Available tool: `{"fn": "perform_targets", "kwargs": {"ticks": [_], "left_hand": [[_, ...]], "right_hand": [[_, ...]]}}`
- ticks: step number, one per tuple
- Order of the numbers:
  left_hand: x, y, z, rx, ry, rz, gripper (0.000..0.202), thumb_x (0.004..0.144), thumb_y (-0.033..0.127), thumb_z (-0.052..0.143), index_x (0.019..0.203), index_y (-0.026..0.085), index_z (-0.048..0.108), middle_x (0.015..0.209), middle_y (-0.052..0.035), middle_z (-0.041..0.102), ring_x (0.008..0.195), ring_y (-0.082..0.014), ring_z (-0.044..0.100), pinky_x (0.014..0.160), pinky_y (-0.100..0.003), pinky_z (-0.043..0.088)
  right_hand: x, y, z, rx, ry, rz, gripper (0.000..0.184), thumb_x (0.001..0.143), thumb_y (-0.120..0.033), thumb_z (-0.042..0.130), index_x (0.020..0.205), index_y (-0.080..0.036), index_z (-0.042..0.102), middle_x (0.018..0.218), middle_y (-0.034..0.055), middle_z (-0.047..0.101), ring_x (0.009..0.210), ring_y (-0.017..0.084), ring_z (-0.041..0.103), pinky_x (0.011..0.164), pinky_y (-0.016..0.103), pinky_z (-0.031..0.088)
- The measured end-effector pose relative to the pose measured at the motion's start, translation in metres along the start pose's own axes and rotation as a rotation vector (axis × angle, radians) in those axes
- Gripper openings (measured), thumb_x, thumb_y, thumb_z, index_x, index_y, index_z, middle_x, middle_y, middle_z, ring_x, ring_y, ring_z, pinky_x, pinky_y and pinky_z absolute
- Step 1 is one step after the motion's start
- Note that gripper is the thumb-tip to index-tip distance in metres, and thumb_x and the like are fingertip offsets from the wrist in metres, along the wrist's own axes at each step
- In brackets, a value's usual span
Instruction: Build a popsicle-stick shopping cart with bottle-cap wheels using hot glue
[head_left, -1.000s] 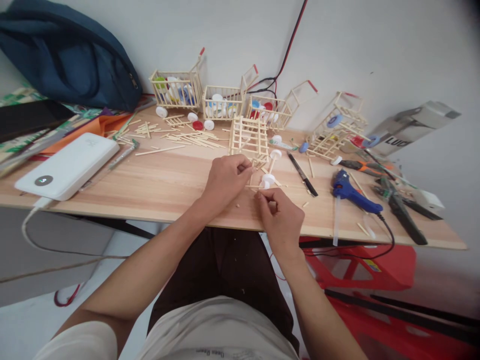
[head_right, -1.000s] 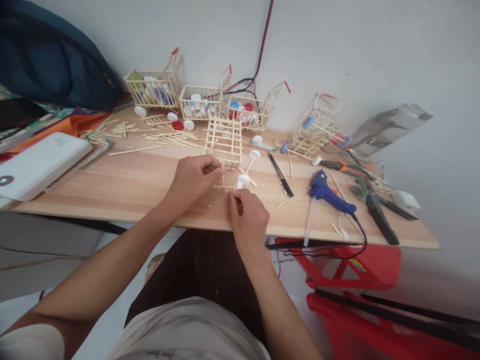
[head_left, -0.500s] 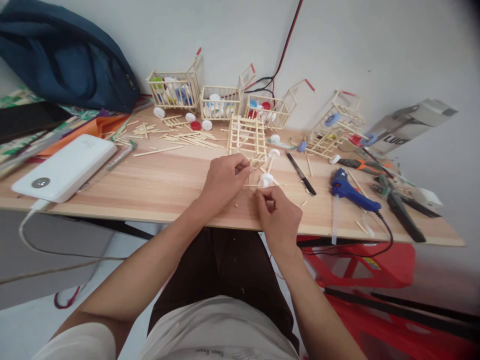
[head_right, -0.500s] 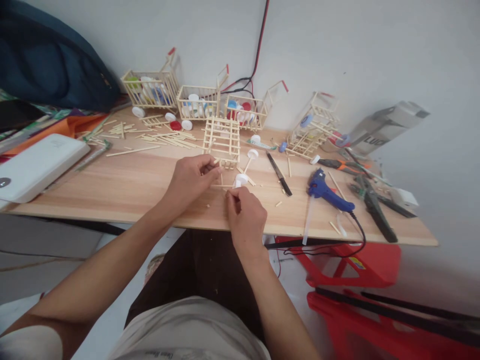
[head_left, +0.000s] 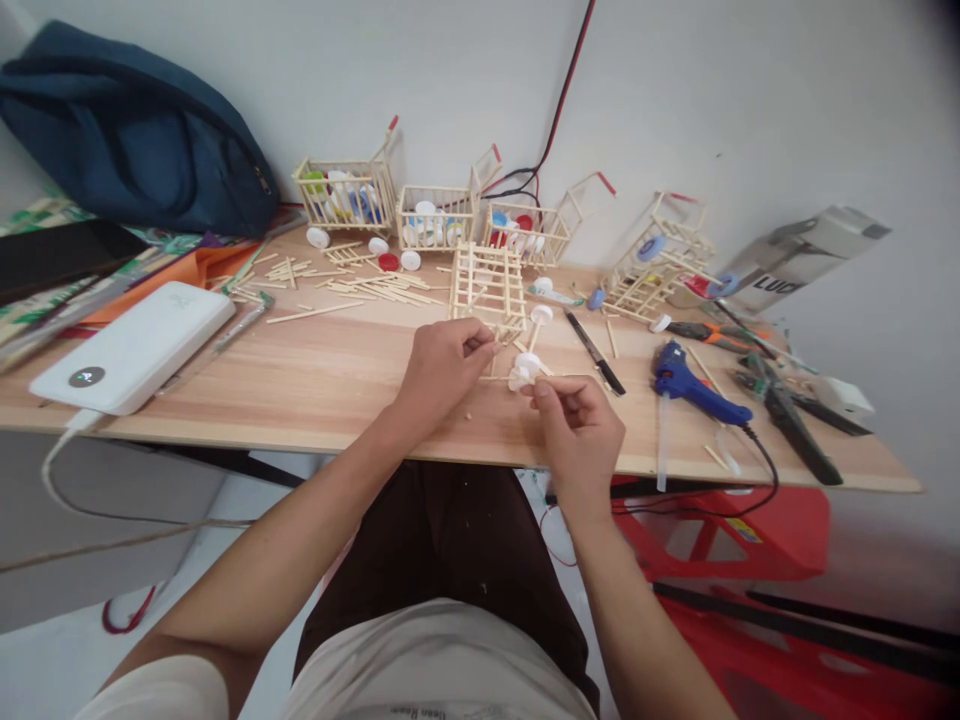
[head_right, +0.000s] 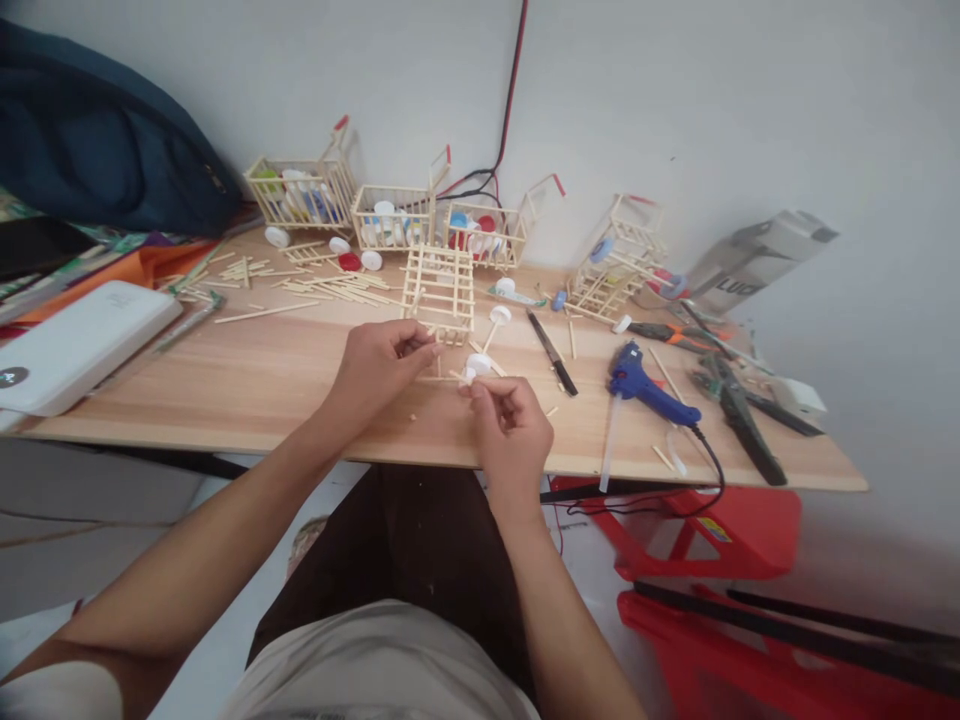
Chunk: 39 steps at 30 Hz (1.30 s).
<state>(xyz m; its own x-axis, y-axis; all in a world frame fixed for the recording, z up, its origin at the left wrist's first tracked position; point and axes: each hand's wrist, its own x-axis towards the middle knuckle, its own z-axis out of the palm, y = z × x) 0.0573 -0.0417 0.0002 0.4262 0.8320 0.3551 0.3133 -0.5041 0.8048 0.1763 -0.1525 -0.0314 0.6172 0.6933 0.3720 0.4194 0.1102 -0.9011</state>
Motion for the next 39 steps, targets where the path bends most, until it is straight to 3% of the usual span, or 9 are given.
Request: {"fn": "perform_targets", "kwargs": {"ticks": [11, 21, 30, 39], "left_hand": [[0.0, 0.0, -0.001, 0.009, -0.004, 0.005, 0.02, 0.077, 0.024, 0.06, 0.059, 0.015, 0.058, 0.06, 0.0031, 0.06, 0.059, -0.01, 0.051, 0.064, -0.022, 0.039], [0.0, 0.003, -0.003, -0.021, -0.001, -0.024, 0.018, 0.076, 0.024, 0.06, 0.059, 0.016, 0.058, 0.058, 0.0042, 0.057, 0.057, -0.0092, 0.049, 0.06, -0.022, 0.038], [-0.001, 0.005, -0.004, -0.05, 0.01, -0.03, 0.017, 0.076, 0.025, 0.059, 0.061, 0.016, 0.058, 0.058, 0.004, 0.057, 0.057, -0.0093, 0.049, 0.059, -0.021, 0.037], [0.0, 0.006, -0.004, -0.045, 0.018, -0.035, 0.016, 0.075, 0.025, 0.06, 0.062, 0.016, 0.059, 0.056, 0.0042, 0.056, 0.056, -0.0097, 0.05, 0.059, -0.022, 0.037]], "right_hand": [[0.038, -0.032, -0.029, 0.237, 0.19, -0.151, 0.014, 0.081, -0.03, 0.067, 0.087, -0.02, 0.062, 0.076, 0.0003, 0.065, 0.08, 0.016, 0.068, 0.067, 0.028, 0.05], [0.066, 0.028, -0.047, -0.085, 0.083, 0.025, 0.019, 0.076, -0.036, 0.066, 0.08, -0.017, 0.064, 0.074, 0.0023, 0.068, 0.067, 0.015, 0.061, 0.066, 0.029, 0.047], [0.076, 0.037, -0.033, -0.184, 0.06, 0.064, 0.016, 0.073, -0.031, 0.062, 0.082, -0.017, 0.063, 0.078, 0.0041, 0.067, 0.069, 0.017, 0.061, 0.069, 0.031, 0.047], [0.089, 0.038, -0.025, -0.496, 0.075, -0.09, 0.011, 0.077, -0.024, 0.055, 0.08, -0.017, 0.064, 0.075, 0.0056, 0.067, 0.069, 0.02, 0.061, 0.07, 0.034, 0.045]]}}
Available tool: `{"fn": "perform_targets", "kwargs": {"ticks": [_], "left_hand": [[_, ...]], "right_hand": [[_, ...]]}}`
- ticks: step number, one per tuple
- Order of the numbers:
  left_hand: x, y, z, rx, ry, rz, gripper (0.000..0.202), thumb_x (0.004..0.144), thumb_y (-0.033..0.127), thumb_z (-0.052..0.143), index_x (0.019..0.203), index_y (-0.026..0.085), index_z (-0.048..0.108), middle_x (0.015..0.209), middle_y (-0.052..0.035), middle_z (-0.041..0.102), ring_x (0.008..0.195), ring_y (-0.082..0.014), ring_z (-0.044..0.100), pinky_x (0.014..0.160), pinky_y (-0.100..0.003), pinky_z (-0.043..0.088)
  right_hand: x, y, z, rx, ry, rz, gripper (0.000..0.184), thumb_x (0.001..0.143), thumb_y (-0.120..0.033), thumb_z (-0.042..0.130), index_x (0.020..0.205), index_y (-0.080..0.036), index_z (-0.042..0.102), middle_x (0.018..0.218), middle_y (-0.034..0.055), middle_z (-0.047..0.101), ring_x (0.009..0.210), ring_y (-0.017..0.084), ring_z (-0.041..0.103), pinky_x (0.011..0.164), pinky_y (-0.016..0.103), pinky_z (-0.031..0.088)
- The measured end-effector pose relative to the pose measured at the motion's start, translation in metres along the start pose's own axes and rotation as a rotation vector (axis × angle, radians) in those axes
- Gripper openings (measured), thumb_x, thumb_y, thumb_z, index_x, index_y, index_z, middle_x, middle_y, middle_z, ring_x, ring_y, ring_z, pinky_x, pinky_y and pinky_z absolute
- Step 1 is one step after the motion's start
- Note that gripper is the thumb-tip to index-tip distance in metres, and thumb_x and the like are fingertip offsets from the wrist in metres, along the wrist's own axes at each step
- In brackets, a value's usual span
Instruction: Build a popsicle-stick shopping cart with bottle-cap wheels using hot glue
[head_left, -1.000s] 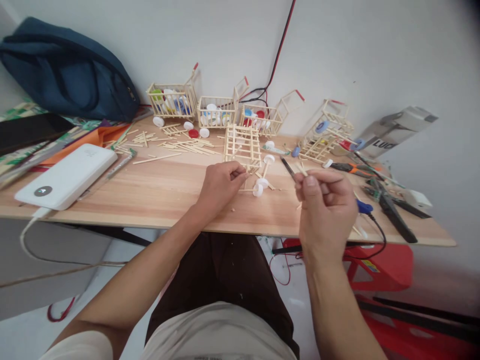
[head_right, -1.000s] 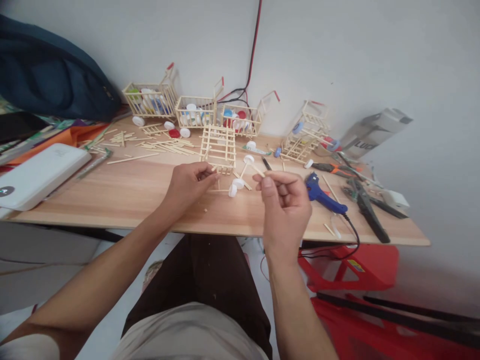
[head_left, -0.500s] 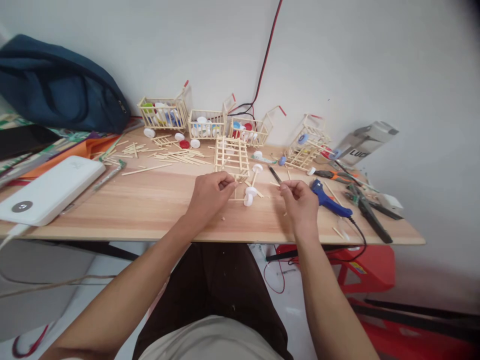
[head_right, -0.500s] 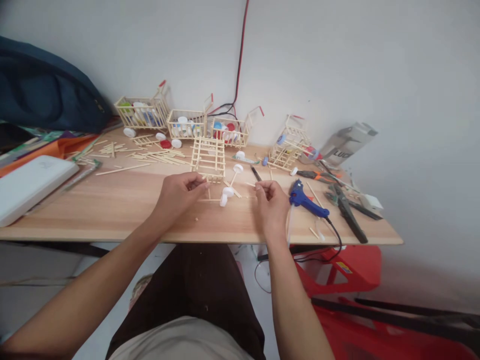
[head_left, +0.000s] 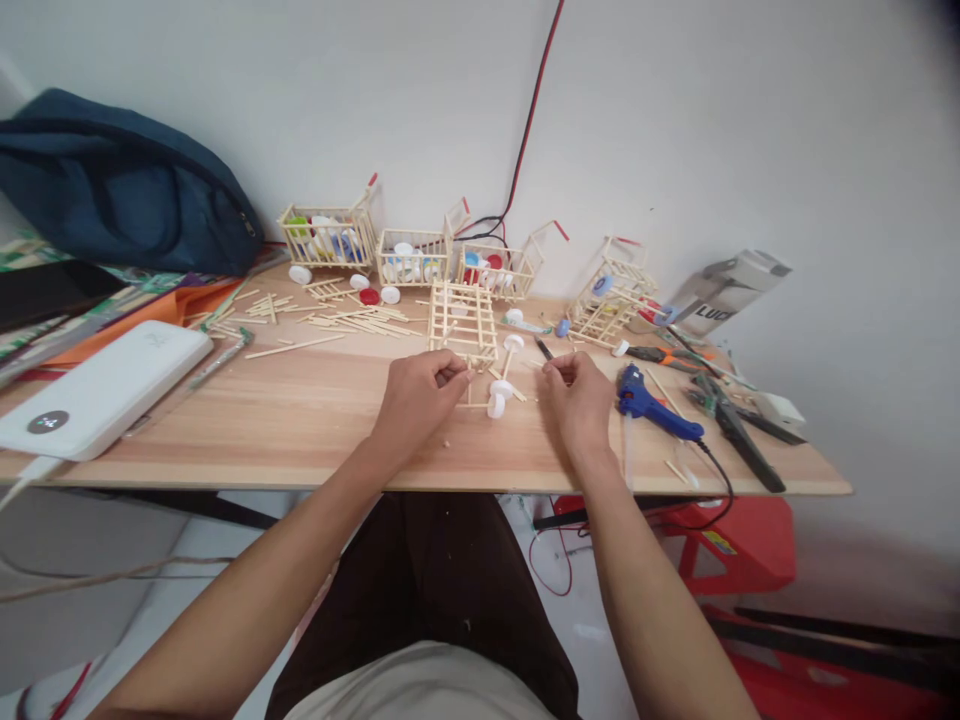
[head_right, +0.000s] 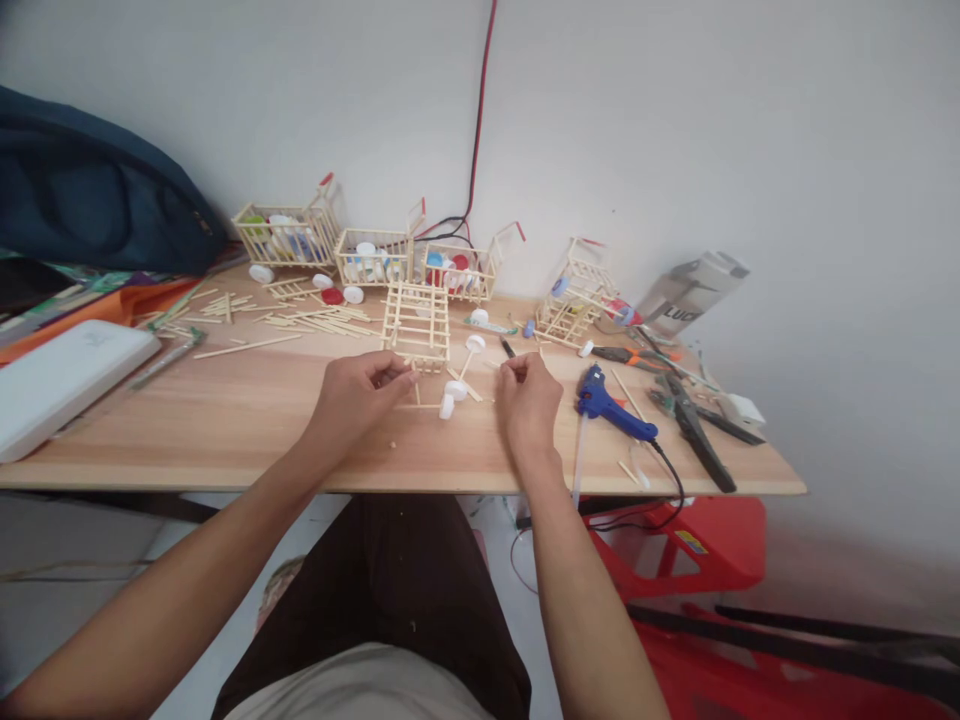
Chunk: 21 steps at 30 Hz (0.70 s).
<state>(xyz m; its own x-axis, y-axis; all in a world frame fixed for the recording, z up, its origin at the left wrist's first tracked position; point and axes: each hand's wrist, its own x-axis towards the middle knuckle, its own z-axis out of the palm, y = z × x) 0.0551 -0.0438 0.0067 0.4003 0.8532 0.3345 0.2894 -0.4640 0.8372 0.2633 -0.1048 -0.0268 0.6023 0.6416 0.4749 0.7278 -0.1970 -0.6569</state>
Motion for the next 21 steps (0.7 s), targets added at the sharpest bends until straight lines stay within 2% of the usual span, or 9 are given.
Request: {"fn": "perform_targets", "kwargs": {"ticks": [3, 6, 9, 11, 14, 21], "left_hand": [[0.0, -0.001, 0.001, 0.005, 0.002, -0.002, 0.016, 0.075, 0.026, 0.06, 0.062, 0.016, 0.059, 0.057, 0.0039, 0.056, 0.058, -0.0104, 0.051, 0.059, -0.023, 0.037], [0.0, -0.003, 0.002, -0.007, 0.007, 0.004, 0.016, 0.075, 0.025, 0.059, 0.062, 0.016, 0.06, 0.059, 0.0034, 0.058, 0.059, -0.0104, 0.051, 0.06, -0.022, 0.038], [0.0, -0.004, 0.004, -0.005, 0.01, 0.015, 0.015, 0.076, 0.025, 0.059, 0.064, 0.016, 0.061, 0.06, 0.0029, 0.06, 0.058, -0.0102, 0.052, 0.06, -0.022, 0.039], [0.001, -0.005, 0.004, -0.001, 0.015, 0.023, 0.016, 0.076, 0.026, 0.06, 0.065, 0.016, 0.062, 0.061, 0.0025, 0.061, 0.059, -0.0105, 0.053, 0.06, -0.022, 0.039], [0.001, -0.005, 0.004, -0.006, 0.02, 0.026, 0.016, 0.076, 0.027, 0.06, 0.067, 0.015, 0.064, 0.062, 0.0017, 0.063, 0.06, -0.011, 0.055, 0.061, -0.023, 0.04], [0.003, -0.005, 0.003, 0.031, 0.012, 0.007, 0.017, 0.077, 0.029, 0.059, 0.066, 0.016, 0.062, 0.059, 0.0028, 0.06, 0.058, -0.0111, 0.052, 0.061, -0.024, 0.039]], "right_hand": [[0.0, -0.003, -0.002, -0.07, 0.002, -0.125, 0.017, 0.083, -0.024, 0.051, 0.083, -0.017, 0.066, 0.085, 0.0097, 0.068, 0.081, 0.023, 0.061, 0.078, 0.038, 0.046], [-0.01, -0.013, -0.008, -0.017, 0.017, -0.308, 0.021, 0.09, -0.026, 0.047, 0.091, -0.018, 0.067, 0.098, 0.0109, 0.067, 0.098, 0.024, 0.059, 0.088, 0.04, 0.045], [-0.027, -0.027, -0.013, 0.033, -0.106, -0.507, 0.022, 0.091, -0.03, 0.052, 0.108, -0.022, 0.062, 0.114, 0.0089, 0.064, 0.112, 0.024, 0.054, 0.098, 0.042, 0.04], [-0.038, -0.033, -0.012, -0.002, -0.216, -0.609, 0.032, 0.089, -0.031, 0.057, 0.119, -0.022, 0.056, 0.123, 0.0094, 0.06, 0.119, 0.025, 0.05, 0.103, 0.043, 0.036], [-0.048, -0.035, -0.006, -0.092, -0.316, -0.651, 0.039, 0.087, -0.029, 0.058, 0.125, -0.02, 0.051, 0.128, 0.0107, 0.057, 0.121, 0.027, 0.047, 0.103, 0.045, 0.034], [-0.049, -0.034, 0.003, -0.17, -0.323, -0.609, 0.024, 0.088, -0.025, 0.055, 0.111, -0.019, 0.055, 0.115, 0.0106, 0.061, 0.108, 0.029, 0.05, 0.091, 0.044, 0.037]]}}
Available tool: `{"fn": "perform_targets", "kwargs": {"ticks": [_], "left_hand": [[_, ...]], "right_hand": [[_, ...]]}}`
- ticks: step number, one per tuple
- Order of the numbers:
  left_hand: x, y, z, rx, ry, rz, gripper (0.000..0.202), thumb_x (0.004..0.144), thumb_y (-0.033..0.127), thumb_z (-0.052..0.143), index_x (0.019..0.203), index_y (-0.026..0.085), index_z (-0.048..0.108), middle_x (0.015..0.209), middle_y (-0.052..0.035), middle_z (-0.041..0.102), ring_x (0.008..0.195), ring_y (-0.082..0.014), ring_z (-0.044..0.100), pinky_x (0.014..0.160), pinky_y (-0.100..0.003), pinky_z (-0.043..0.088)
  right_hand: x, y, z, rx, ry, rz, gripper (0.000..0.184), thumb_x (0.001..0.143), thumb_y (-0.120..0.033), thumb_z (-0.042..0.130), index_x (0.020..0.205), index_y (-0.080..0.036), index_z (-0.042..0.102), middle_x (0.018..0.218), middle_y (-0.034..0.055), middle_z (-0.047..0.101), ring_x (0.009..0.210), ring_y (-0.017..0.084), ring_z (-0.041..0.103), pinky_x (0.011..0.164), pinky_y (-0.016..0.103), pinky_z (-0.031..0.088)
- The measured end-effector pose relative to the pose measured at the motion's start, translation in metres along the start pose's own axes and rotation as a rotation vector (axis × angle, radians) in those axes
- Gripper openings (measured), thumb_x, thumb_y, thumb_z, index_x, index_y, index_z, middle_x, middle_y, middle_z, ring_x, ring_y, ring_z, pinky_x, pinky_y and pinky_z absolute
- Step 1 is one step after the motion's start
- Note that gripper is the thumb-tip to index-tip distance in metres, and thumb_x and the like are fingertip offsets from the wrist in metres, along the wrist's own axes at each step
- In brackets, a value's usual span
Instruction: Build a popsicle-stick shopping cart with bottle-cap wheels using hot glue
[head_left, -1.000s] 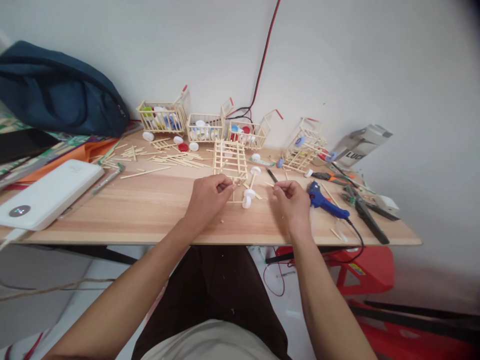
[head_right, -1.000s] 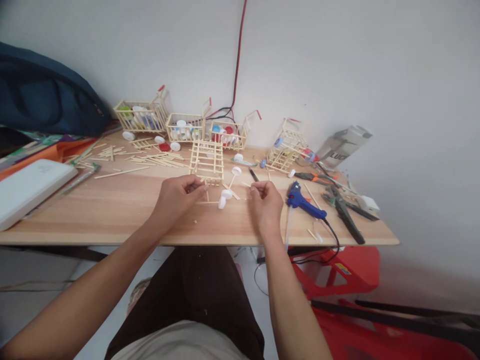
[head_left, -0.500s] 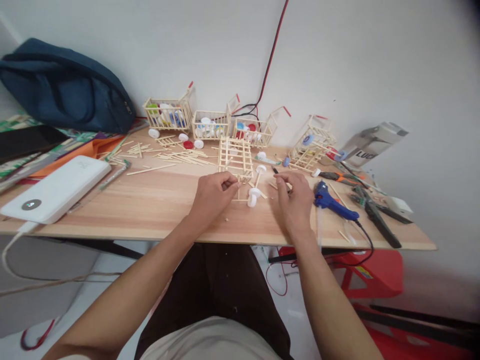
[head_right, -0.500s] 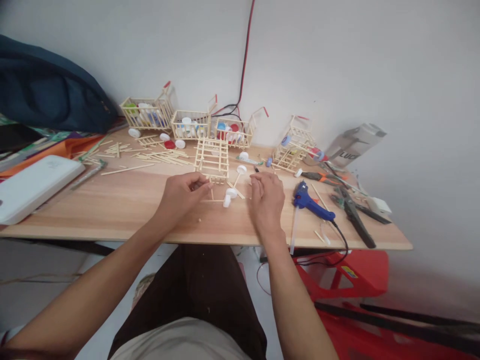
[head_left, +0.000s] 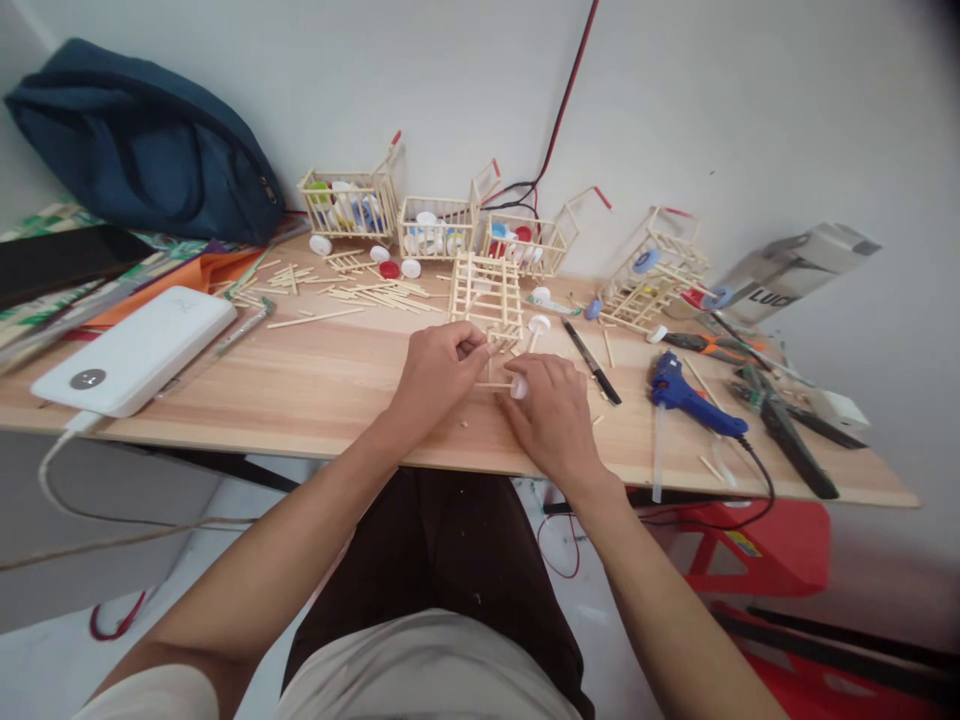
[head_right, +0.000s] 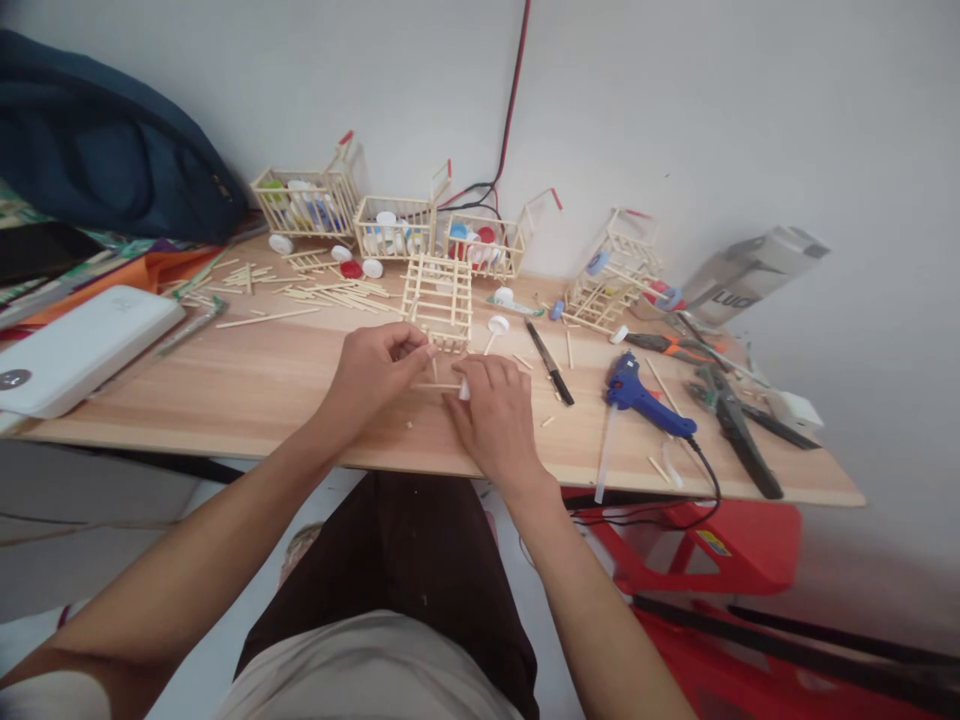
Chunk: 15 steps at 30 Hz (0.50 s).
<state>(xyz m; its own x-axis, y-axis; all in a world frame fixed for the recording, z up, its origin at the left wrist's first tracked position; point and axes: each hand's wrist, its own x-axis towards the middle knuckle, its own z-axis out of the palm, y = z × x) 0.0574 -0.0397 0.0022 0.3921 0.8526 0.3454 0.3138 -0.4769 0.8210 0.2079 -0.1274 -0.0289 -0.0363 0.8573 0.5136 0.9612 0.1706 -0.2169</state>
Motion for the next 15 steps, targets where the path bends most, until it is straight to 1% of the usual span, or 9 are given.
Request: {"fn": "perform_targets", "kwargs": {"ticks": [6, 10, 15], "left_hand": [[-0.0003, -0.0001, -0.0004, 0.048, -0.005, 0.024, 0.018, 0.079, 0.029, 0.057, 0.065, 0.017, 0.059, 0.059, 0.0034, 0.057, 0.058, -0.0111, 0.051, 0.062, -0.024, 0.039], [-0.0007, -0.0005, 0.0007, 0.046, -0.005, 0.031, 0.017, 0.079, 0.027, 0.057, 0.065, 0.017, 0.059, 0.06, 0.0035, 0.058, 0.059, -0.011, 0.051, 0.063, -0.024, 0.039], [-0.0012, -0.001, 0.0031, 0.012, 0.001, 0.049, 0.019, 0.078, 0.025, 0.058, 0.062, 0.016, 0.056, 0.06, 0.0042, 0.057, 0.06, -0.0098, 0.049, 0.063, -0.022, 0.038]], "right_hand": [[-0.0002, -0.0006, -0.0039, 0.038, -0.037, -0.023, 0.015, 0.09, -0.022, 0.052, 0.103, -0.022, 0.06, 0.114, 0.0092, 0.062, 0.109, 0.028, 0.049, 0.09, 0.043, 0.038], [-0.0008, 0.0, -0.0039, 0.039, -0.04, -0.028, 0.013, 0.091, -0.022, 0.051, 0.099, -0.023, 0.061, 0.117, 0.0081, 0.062, 0.111, 0.027, 0.049, 0.091, 0.043, 0.038], [-0.0003, 0.0004, -0.0034, 0.031, -0.043, -0.035, 0.011, 0.092, -0.021, 0.051, 0.095, -0.023, 0.062, 0.118, 0.0067, 0.062, 0.111, 0.026, 0.049, 0.091, 0.043, 0.038]]}}
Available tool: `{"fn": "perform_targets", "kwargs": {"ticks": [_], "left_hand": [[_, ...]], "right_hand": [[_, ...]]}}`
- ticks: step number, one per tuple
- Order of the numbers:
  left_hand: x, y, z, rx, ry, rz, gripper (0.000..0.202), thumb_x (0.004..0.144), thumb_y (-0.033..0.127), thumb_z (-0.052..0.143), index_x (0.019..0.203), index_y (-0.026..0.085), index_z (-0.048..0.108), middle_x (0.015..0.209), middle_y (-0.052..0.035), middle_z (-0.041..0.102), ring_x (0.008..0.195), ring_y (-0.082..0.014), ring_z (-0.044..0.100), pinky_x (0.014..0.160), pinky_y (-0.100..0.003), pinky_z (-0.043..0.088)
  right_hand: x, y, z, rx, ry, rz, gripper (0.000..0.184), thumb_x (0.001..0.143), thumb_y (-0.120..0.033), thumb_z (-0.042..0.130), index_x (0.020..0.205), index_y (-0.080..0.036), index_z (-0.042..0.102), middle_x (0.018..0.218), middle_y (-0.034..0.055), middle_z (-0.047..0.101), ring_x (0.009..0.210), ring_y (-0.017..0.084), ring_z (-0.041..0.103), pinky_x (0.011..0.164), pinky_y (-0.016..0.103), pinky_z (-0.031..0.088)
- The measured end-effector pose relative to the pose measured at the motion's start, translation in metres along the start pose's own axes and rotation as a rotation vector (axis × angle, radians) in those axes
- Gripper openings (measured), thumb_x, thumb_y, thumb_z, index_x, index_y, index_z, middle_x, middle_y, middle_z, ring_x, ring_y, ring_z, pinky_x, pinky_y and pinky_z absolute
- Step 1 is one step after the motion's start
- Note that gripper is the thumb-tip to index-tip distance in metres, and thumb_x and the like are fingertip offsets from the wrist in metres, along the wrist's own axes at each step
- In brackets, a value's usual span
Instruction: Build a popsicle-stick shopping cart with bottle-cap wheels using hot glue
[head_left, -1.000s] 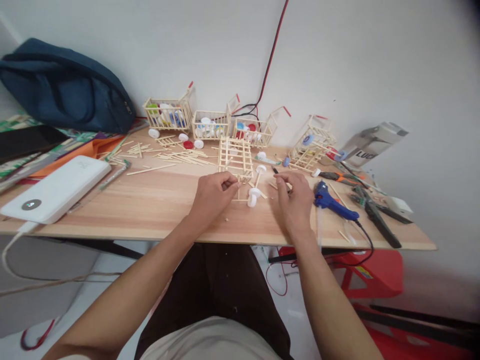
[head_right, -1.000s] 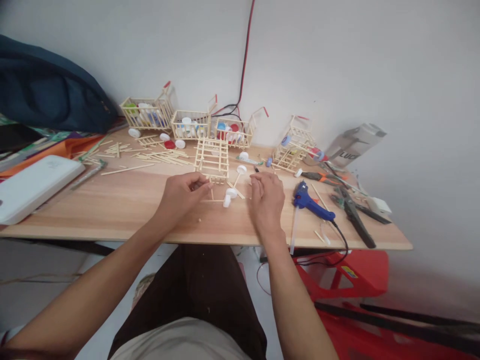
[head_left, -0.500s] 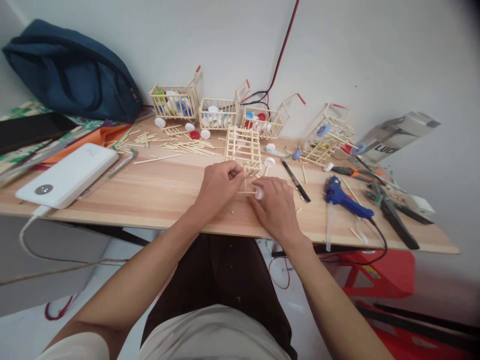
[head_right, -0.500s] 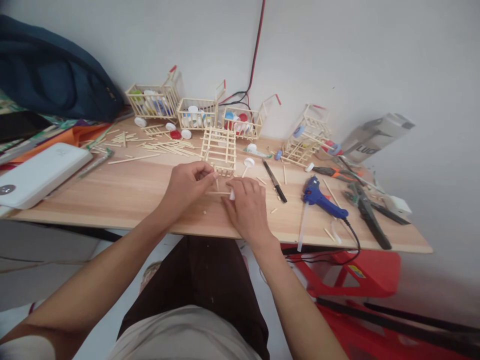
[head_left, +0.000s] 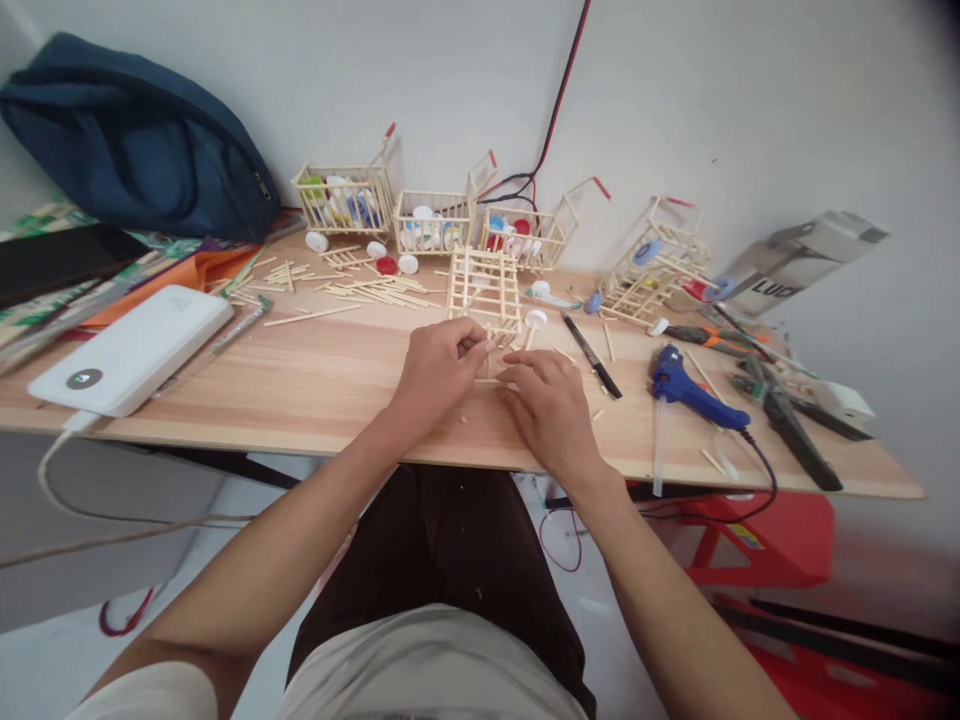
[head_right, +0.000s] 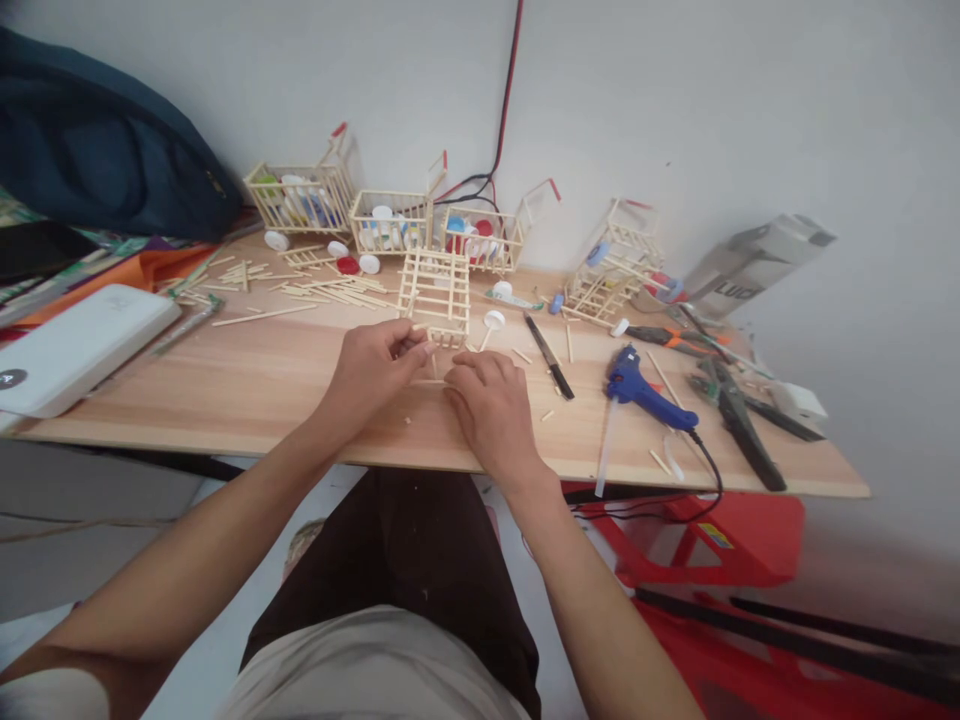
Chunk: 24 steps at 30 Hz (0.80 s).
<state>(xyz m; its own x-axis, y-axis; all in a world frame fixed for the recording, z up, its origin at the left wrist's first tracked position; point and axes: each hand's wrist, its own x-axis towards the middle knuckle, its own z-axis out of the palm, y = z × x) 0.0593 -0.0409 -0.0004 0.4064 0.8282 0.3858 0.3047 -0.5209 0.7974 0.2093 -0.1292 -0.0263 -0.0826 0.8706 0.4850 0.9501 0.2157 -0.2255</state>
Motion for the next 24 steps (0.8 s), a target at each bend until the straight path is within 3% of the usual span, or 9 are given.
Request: {"fn": "perform_targets", "kwargs": {"ticks": [11, 19, 24], "left_hand": [[-0.0001, 0.0025, 0.0008, 0.022, -0.012, -0.006, 0.02, 0.077, 0.021, 0.058, 0.058, 0.016, 0.053, 0.061, 0.0041, 0.058, 0.06, -0.0098, 0.049, 0.064, -0.023, 0.039], [-0.0013, 0.001, 0.0015, 0.02, -0.02, -0.006, 0.015, 0.076, 0.028, 0.062, 0.069, 0.016, 0.066, 0.066, 0.0009, 0.067, 0.064, -0.0128, 0.058, 0.064, -0.024, 0.042], [-0.0017, 0.0001, -0.0001, -0.019, -0.017, -0.005, 0.013, 0.075, 0.028, 0.064, 0.071, 0.016, 0.068, 0.071, 0.0005, 0.071, 0.067, -0.0135, 0.061, 0.064, -0.023, 0.043]], "right_hand": [[-0.0006, 0.0028, 0.0032, 0.002, 0.012, -0.015, 0.009, 0.091, -0.021, 0.054, 0.093, -0.024, 0.062, 0.116, 0.0062, 0.064, 0.11, 0.027, 0.049, 0.091, 0.044, 0.038], [-0.0011, 0.0008, 0.001, 0.033, 0.03, 0.022, 0.02, 0.089, -0.02, 0.052, 0.107, -0.022, 0.062, 0.118, 0.0077, 0.063, 0.113, 0.027, 0.049, 0.096, 0.044, 0.036], [0.0054, -0.0002, -0.0018, 0.103, 0.081, 0.074, 0.018, 0.092, -0.024, 0.049, 0.103, -0.023, 0.063, 0.113, 0.0061, 0.066, 0.108, 0.025, 0.053, 0.096, 0.042, 0.036]]}}
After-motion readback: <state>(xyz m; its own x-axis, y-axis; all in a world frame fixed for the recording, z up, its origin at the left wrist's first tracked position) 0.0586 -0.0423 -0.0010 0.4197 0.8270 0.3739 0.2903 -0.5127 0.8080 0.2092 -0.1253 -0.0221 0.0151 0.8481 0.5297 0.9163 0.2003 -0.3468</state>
